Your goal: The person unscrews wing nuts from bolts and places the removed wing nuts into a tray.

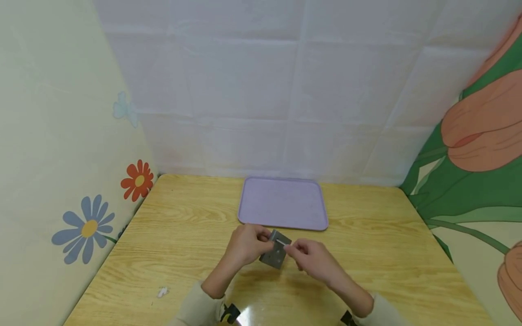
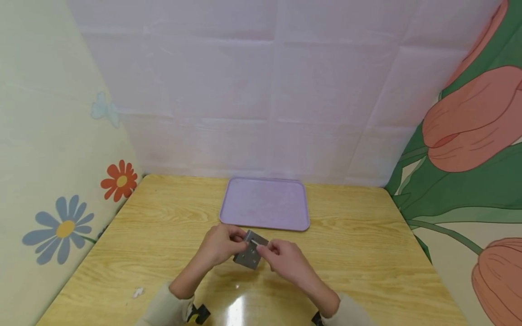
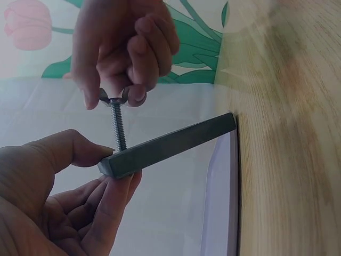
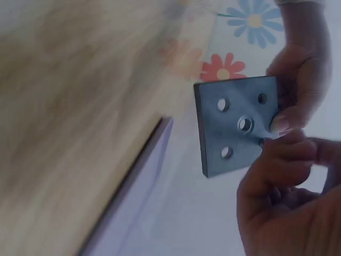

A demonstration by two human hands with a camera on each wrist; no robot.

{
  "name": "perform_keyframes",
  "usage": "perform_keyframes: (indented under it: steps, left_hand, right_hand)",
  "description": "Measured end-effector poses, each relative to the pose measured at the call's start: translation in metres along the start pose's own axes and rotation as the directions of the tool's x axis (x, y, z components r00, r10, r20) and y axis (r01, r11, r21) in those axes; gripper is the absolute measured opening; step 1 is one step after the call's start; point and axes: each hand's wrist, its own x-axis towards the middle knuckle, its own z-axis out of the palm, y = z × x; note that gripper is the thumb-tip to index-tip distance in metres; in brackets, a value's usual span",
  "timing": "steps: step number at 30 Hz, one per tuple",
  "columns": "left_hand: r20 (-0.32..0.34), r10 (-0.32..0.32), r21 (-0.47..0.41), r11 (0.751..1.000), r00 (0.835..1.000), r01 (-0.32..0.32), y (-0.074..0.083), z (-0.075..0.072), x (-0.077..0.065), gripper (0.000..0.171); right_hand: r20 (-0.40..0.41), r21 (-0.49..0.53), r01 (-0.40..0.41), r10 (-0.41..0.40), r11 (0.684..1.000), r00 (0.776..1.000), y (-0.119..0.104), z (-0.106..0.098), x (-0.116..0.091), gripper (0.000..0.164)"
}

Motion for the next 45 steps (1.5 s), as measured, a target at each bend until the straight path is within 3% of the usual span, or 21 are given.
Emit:
perform_keyframes:
  steps: [2,4,6,9,11,12,14,16,17,19,20,22,23,24,25,27,29,32,35,37,45]
  left_hand:
    - [-0.001,-0.002,0.006,1.000,1.000,0.002,0.000,0.000,0.000,0.016]
    - [0.000,-0.006,0.009,1.000,1.000,0.006,-0.001,-0.001,0.000,0.017]
    - [0.001,-0.008,0.013,1.000,1.000,0.008,-0.001,-0.001,0.000,0.018]
    - [0.002,-0.010,0.016,1.000,1.000,0.010,-0.001,-0.002,0.001,0.019]
    - [0.001,-0.008,0.018,1.000,1.000,0.008,-0.001,-0.002,0.001,0.019]
    - [0.002,-0.008,0.018,1.000,1.000,0.008,-0.001,-0.002,0.000,0.019]
    - [0.002,-0.007,0.018,1.000,1.000,0.007,-0.001,-0.002,0.000,0.019]
    - [0.001,-0.004,0.018,1.000,1.000,0.004,-0.001,-0.002,0.000,0.019]
    - [0.001,-0.003,0.018,1.000,1.000,0.003,-0.001,-0.002,0.000,0.019]
    - [0.001,-0.003,0.019,1.000,1.000,0.003,-0.001,-0.002,0.000,0.018]
    - [0.001,-0.004,0.019,1.000,1.000,0.004,-0.001,-0.002,0.000,0.018]
    - [-0.002,-0.002,0.021,1.000,1.000,0.002,0.000,-0.003,0.000,0.018]
    - [-0.002,-0.002,0.019,1.000,1.000,0.002,0.000,-0.003,0.000,0.018]
    - [-0.002,-0.002,0.019,1.000,1.000,0.002,0.000,-0.003,0.000,0.017]
    - [-0.003,-0.003,0.018,1.000,1.000,0.003,0.000,-0.003,0.000,0.017]
    - [-0.007,-0.001,0.019,1.000,1.000,0.001,0.000,-0.003,0.000,0.017]
    - [-0.007,-0.005,0.018,1.000,1.000,0.005,0.001,-0.003,0.000,0.018]
    - [-0.008,-0.006,0.019,1.000,1.000,0.007,0.001,-0.003,0.000,0.018]
    - [-0.007,-0.004,0.012,1.000,1.000,0.004,0.001,-0.002,0.000,0.019]
    - [-0.007,-0.003,0.008,1.000,1.000,0.003,0.001,-0.002,0.001,0.018]
    - [-0.002,-0.003,0.001,1.000,1.000,0.003,0.001,-0.001,0.001,0.018]
  right_hand:
    - [-0.088,-0.243,0.116,-0.142,0.963,0.986,0.000,0.003,-0.003,0.028]
    - [-0.137,-0.477,0.223,-0.322,0.850,0.937,0.001,0.005,-0.004,0.024]
    - [-0.138,-0.662,0.299,-0.504,0.687,0.853,0.005,0.007,-0.004,0.026]
    - [-0.096,-0.812,0.355,-0.707,0.463,0.701,0.011,0.007,-0.003,0.031]
    - [-0.071,-0.850,0.370,-0.778,0.374,0.624,0.015,0.007,-0.001,0.031]
    - [-0.064,-0.856,0.376,-0.797,0.353,0.601,0.017,0.006,-0.001,0.031]
    - [-0.063,-0.849,0.391,-0.804,0.354,0.591,0.018,0.006,0.000,0.032]
    - [-0.081,-0.825,0.400,-0.784,0.399,0.616,0.017,0.005,-0.001,0.035]
    - [-0.096,-0.804,0.400,-0.759,0.441,0.644,0.016,0.005,-0.002,0.037]
    - [-0.139,-0.723,0.392,-0.676,0.569,0.724,0.013,0.003,-0.004,0.040]
    - [-0.161,-0.657,0.374,-0.606,0.655,0.779,0.010,0.002,-0.004,0.041]
    - [-0.177,-0.466,0.287,-0.406,0.837,0.897,0.005,-0.002,-0.004,0.039]
    - [-0.171,-0.337,0.217,-0.286,0.916,0.943,0.003,-0.004,-0.004,0.037]
    - [-0.148,-0.199,0.147,-0.178,0.969,0.973,0.001,-0.007,-0.003,0.038]
    - [-0.109,-0.059,0.074,-0.080,0.995,0.991,0.000,-0.009,-0.002,0.041]
    - [0.005,0.192,-0.070,0.071,0.979,0.997,0.001,-0.013,0.001,0.052]
    - [0.136,0.380,-0.164,0.120,0.910,0.983,0.005,-0.015,0.002,0.059]
    - [0.328,0.531,-0.268,0.096,0.804,0.940,0.009,-0.013,0.004,0.063]
    - [0.428,0.592,-0.317,0.043,0.741,0.903,0.009,-0.010,0.006,0.062]
    - [0.442,0.609,-0.319,0.023,0.726,0.896,0.009,-0.009,0.007,0.059]
    - [0.421,0.606,-0.318,0.045,0.729,0.906,0.007,-0.006,0.007,0.050]
